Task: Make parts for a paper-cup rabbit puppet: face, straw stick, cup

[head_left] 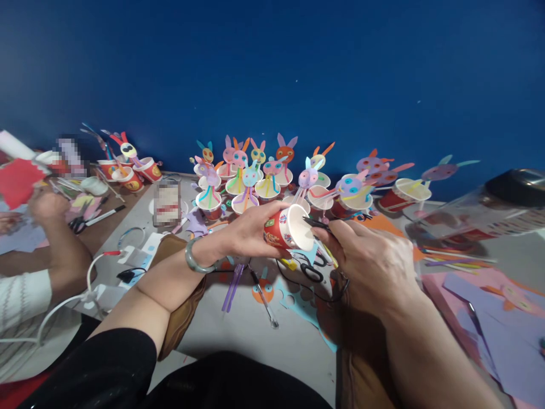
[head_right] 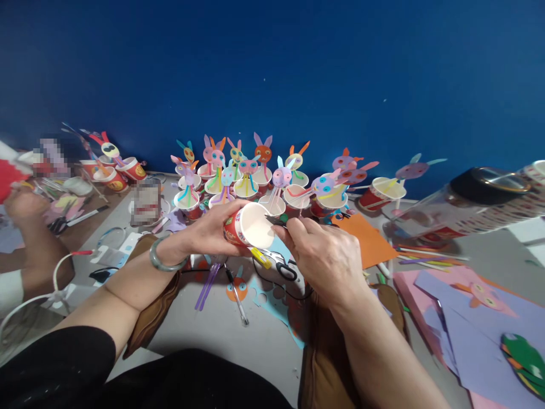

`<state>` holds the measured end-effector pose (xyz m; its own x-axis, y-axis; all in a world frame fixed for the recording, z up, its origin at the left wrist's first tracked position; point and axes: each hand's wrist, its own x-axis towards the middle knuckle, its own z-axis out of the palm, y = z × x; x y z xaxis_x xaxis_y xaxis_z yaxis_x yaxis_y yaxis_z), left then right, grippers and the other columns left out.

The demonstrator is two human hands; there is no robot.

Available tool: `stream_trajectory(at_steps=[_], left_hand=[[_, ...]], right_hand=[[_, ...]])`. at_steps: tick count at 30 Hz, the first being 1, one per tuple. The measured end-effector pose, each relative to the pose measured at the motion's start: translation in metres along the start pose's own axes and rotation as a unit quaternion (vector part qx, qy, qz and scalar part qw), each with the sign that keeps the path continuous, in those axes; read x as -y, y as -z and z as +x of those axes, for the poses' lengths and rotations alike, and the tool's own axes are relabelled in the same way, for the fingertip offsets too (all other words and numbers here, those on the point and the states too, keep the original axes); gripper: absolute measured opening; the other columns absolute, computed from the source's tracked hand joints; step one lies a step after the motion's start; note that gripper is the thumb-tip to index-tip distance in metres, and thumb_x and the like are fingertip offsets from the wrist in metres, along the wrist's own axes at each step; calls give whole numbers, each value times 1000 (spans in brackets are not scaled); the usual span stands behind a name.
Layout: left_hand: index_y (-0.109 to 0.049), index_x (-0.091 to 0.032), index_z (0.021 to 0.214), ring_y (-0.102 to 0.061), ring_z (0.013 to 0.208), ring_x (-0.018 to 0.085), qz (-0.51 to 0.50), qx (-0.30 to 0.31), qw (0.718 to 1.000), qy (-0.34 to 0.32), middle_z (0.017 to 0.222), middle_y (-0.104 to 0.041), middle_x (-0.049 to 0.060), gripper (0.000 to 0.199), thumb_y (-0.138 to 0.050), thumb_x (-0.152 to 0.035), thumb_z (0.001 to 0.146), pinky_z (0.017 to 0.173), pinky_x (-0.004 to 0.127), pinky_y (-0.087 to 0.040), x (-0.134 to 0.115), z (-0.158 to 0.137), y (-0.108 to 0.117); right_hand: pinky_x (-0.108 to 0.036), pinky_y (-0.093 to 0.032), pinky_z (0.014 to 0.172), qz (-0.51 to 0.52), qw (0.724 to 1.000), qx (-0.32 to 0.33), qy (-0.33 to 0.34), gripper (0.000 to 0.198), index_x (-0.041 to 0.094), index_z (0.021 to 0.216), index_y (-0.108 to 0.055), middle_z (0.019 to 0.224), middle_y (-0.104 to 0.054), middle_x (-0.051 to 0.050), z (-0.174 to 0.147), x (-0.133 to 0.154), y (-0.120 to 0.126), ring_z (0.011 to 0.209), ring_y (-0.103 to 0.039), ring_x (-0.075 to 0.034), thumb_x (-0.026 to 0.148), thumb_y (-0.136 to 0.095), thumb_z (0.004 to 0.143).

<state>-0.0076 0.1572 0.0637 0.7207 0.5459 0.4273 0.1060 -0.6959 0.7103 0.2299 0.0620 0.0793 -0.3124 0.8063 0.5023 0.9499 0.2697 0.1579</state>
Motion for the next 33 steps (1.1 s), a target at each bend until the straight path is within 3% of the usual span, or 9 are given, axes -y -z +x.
stream_trajectory(at_steps=[5, 16, 23, 28, 33], left_hand=[[-57, -20, 140, -71, 109, 28, -8, 0, 1000, -10, 126, -73, 12, 85, -91, -47, 67, 93, 38, -57, 3, -1, 0], [-62, -19, 132, -70, 106, 29, -58, 17, 996, 58, 119, -74, 12, 86, -95, -50, 59, 91, 39, -57, 2, -2, 6], [-59, -20, 138, -71, 109, 29, -45, 20, 998, 45, 126, -73, 13, 86, -92, -47, 63, 93, 39, -57, 2, -2, 7], [-60, -21, 140, -69, 117, 31, -57, 33, 997, 36, 131, -71, 13, 90, -95, -49, 61, 99, 41, -56, 4, -1, 9], [-63, -23, 136, -70, 112, 31, -68, 38, 996, 34, 128, -73, 13, 89, -96, -46, 57, 97, 44, -56, 2, 0, 9]], right_hand=[[-30, -25, 57, 2, 1000, -8, 0, 45, 18, 82, -66, 67, -65, -3, -1, 0, 0, 57, -54, -14, 47, -44, 109], [-29, -24, 55, 87, 996, -37, 3, 54, 18, 70, -61, 59, -60, -2, 3, -5, 1, 54, -50, -12, 52, -43, 109], [-30, -23, 57, 33, 999, -41, -10, 50, 19, 70, -62, 58, -60, -4, 4, -2, 6, 56, -53, -15, 51, -49, 106], [-29, -23, 56, 15, 999, -48, -3, 50, 19, 69, -63, 58, -59, -3, 5, -6, 4, 55, -52, -14, 51, -49, 106], [-30, -21, 56, 11, 999, -42, 4, 50, 19, 69, -61, 58, -58, -3, 4, -6, 3, 55, -51, -15, 49, -48, 107]])
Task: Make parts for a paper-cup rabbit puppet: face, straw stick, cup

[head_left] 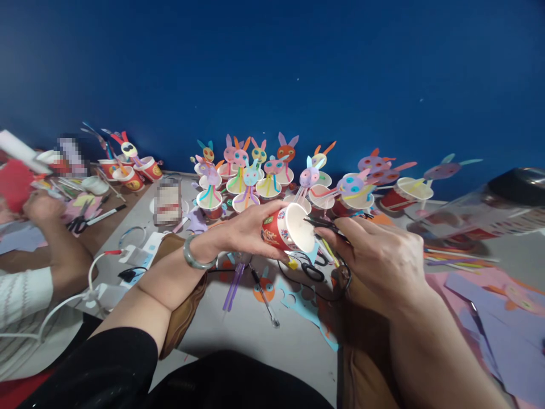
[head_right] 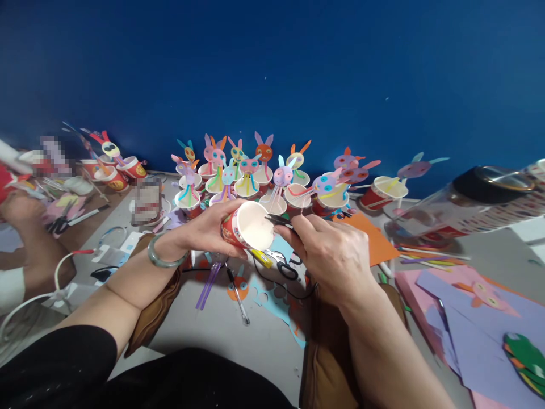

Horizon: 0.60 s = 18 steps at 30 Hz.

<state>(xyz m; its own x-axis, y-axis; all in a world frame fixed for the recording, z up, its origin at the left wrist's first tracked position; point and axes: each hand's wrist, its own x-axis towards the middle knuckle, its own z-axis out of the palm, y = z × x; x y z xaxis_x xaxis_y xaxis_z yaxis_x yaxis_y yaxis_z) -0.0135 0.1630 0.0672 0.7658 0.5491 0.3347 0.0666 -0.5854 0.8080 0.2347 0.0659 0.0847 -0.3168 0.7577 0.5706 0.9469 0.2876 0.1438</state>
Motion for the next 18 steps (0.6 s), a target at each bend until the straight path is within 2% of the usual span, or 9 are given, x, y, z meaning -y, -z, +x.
stream_trajectory(at_steps=[4, 11, 18], left_hand=[[-62, -21, 135, -70, 110, 30, 0, -9, 1000, -12, 126, -72, 13, 86, -95, -48, 61, 94, 41, -57, -1, 0, -3], [-62, -22, 133, -70, 105, 28, 10, -10, 1000, -6, 119, -73, 11, 85, -94, -51, 60, 89, 39, -57, 0, 0, -4], [-63, -21, 134, -70, 109, 30, 14, -2, 1000, -9, 126, -73, 13, 85, -95, -49, 60, 94, 42, -57, -3, 1, -1]], right_hand=[[-31, -22, 58, 5, 1000, 23, -8, 48, 20, 73, -62, 62, -61, -4, -2, 4, 5, 58, -53, -16, 51, -47, 107], [-31, -20, 57, -18, 1000, 9, 7, 51, 19, 71, -62, 59, -59, -3, -2, 4, 1, 56, -50, -15, 50, -45, 108], [-31, -18, 56, -34, 999, -6, 20, 48, 19, 72, -59, 57, -56, -2, -3, 5, 0, 54, -46, -14, 48, -47, 108]])
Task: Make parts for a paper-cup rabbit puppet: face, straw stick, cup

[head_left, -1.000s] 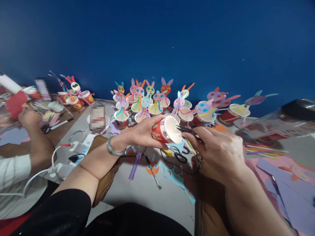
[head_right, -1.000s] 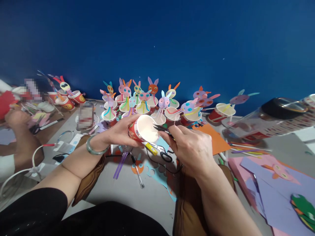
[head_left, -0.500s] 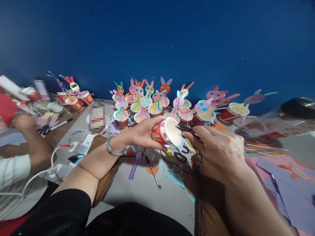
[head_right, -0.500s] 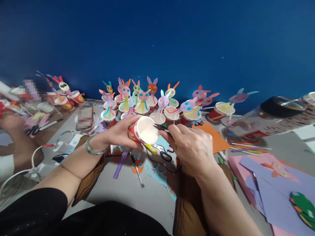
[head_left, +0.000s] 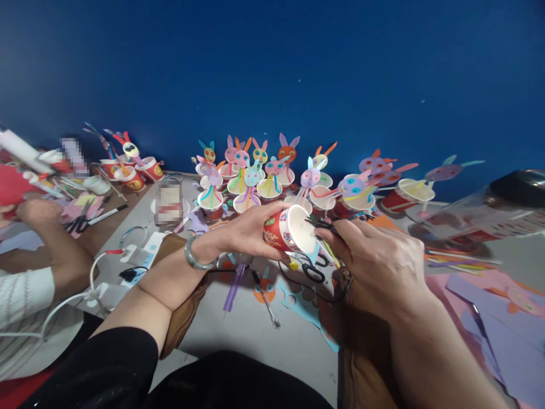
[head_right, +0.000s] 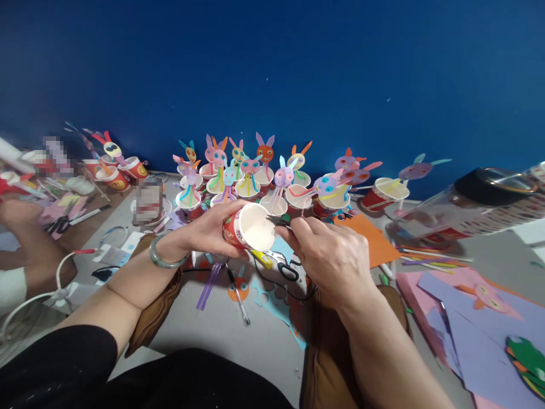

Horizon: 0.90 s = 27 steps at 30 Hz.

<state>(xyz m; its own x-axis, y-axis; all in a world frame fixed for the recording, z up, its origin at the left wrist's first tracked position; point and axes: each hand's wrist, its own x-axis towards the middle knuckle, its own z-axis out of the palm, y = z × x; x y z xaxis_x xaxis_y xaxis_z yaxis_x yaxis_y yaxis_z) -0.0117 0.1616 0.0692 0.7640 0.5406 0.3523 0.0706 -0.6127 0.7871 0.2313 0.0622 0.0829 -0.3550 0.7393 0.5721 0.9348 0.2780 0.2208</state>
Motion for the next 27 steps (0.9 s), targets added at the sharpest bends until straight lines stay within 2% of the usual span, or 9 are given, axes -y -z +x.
stream_trajectory(at_steps=[5, 17, 27], left_hand=[[-64, -20, 132, -71, 104, 29, -3, 0, 1000, 1, 119, -74, 12, 83, -95, -50, 60, 89, 40, -58, 0, 0, 0], [-65, -20, 129, -70, 103, 29, -19, -2, 1000, 17, 115, -74, 11, 87, -97, -52, 55, 92, 42, -56, 5, -2, -1], [-64, -18, 129, -70, 103, 27, -38, 28, 999, 22, 114, -74, 9, 85, -99, -45, 56, 89, 38, -57, 4, -2, 7]], right_hand=[[-30, -18, 55, -6, 1000, -3, 3, 48, 19, 71, -58, 58, -56, -1, -1, 1, 0, 53, -47, -13, 47, -47, 108], [-30, -18, 55, 12, 1000, 6, 9, 49, 18, 72, -57, 61, -59, -2, -1, 0, 2, 53, -46, -13, 46, -44, 110], [-29, -21, 52, 29, 999, -27, 34, 50, 19, 70, -59, 59, -62, -1, 1, -4, -5, 49, -49, -13, 48, -45, 109]])
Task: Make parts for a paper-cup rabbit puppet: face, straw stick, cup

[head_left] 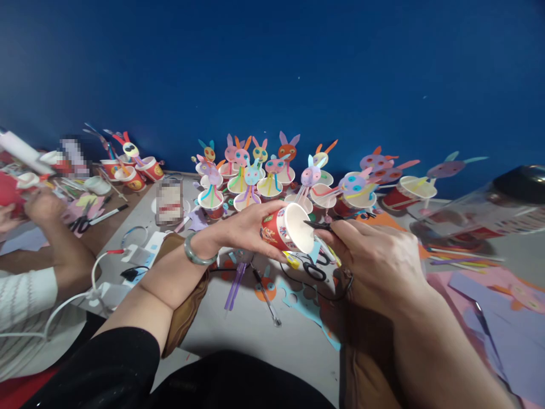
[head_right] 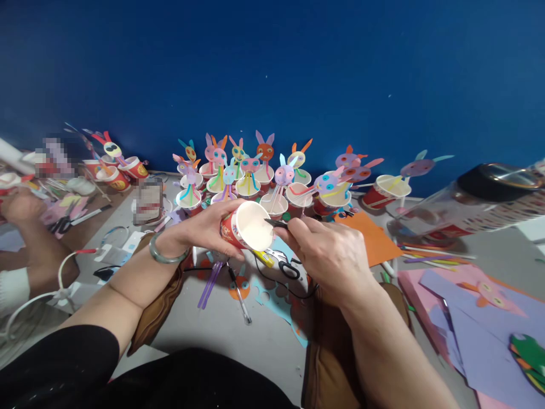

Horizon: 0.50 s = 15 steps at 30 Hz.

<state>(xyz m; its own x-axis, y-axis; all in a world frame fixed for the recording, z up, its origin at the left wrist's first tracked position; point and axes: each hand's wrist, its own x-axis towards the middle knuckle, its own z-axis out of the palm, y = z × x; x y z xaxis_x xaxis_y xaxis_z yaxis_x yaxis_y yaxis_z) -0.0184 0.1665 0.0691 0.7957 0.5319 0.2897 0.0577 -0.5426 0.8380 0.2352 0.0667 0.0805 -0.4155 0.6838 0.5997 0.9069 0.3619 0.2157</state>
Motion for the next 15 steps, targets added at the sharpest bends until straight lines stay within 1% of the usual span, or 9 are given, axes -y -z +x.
stream_trajectory(at_steps=[3, 7, 10, 15], left_hand=[[-63, -18, 129, -70, 103, 27, 0, 1, 1000, 2, 113, -74, 9, 85, -98, -46, 57, 89, 38, -57, 2, -1, 2], [-62, -21, 132, -70, 105, 28, 7, -6, 1000, -8, 116, -74, 9, 87, -98, -47, 57, 91, 38, -56, 5, -1, 1], [-61, -20, 135, -70, 108, 29, 14, -13, 1000, -24, 119, -73, 10, 88, -97, -46, 58, 93, 39, -56, 7, -1, -2], [-61, -20, 134, -71, 106, 29, 40, -17, 998, -34, 119, -73, 12, 84, -95, -48, 62, 90, 39, -56, 3, 0, -5]], right_hand=[[-29, -22, 52, 5, 1000, -12, -8, 50, 19, 68, -57, 57, -60, -1, 1, 1, 3, 49, -51, -13, 48, -49, 108], [-30, -21, 52, 12, 1000, 12, -13, 50, 19, 69, -56, 57, -59, -2, 2, 3, 7, 51, -53, -14, 51, -48, 107], [-31, -19, 52, 11, 999, 28, -19, 50, 20, 70, -56, 59, -60, -2, 1, 4, 7, 52, -53, -15, 51, -45, 108], [-31, -15, 52, 2, 999, 47, -28, 48, 20, 73, -56, 60, -60, -2, -1, 6, 9, 51, -52, -15, 49, -42, 109]])
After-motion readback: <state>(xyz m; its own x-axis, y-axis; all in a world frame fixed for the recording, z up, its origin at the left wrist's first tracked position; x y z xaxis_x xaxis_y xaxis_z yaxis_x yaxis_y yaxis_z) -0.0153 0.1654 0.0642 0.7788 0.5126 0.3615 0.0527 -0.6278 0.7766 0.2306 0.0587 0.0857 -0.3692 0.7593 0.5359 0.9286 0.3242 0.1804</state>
